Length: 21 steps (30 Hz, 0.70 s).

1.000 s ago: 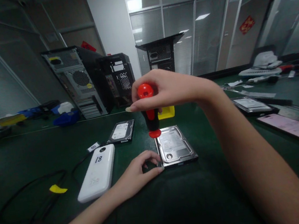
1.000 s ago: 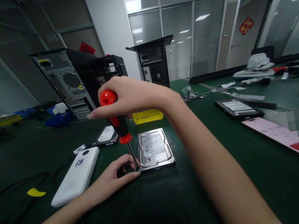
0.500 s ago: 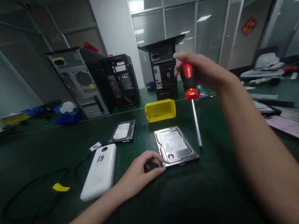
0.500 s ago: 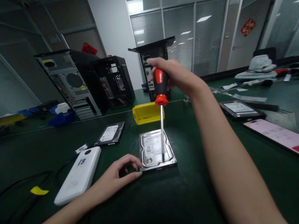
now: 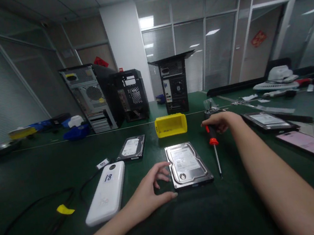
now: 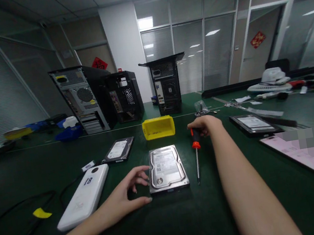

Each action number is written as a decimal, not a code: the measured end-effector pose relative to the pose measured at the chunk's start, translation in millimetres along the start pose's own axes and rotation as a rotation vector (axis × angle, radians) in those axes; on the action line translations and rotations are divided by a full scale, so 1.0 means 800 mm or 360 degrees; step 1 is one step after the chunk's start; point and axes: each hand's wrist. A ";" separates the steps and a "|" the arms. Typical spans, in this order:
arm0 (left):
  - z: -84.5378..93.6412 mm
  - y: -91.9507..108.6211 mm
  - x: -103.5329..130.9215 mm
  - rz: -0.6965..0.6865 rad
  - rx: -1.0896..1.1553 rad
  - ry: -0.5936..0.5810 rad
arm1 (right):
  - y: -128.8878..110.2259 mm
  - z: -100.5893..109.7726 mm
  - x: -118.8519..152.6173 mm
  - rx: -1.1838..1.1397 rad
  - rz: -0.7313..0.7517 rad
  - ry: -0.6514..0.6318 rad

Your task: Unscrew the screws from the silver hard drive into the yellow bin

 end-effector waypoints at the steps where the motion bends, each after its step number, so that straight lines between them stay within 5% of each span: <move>1: 0.000 0.000 0.000 0.0005 -0.0006 -0.0001 | -0.001 -0.005 -0.005 0.0028 -0.0091 -0.0087; 8: -0.003 -0.004 0.000 -0.0046 0.0025 0.0008 | 0.001 -0.019 -0.023 0.0171 -0.0212 -0.0317; 15: -0.007 -0.007 0.000 -0.0050 0.0025 0.0062 | -0.016 -0.021 -0.032 0.0356 -0.0074 -0.0206; 21: -0.007 -0.002 0.000 0.0001 0.0025 0.0077 | -0.044 -0.048 -0.050 0.0447 0.0200 0.0005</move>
Point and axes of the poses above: each hand's wrist, its own x-axis away from the middle knuckle, its own z-axis out of the back of the hand, y = z × x, and after that the axes turned 6 degrees about z, right-handed
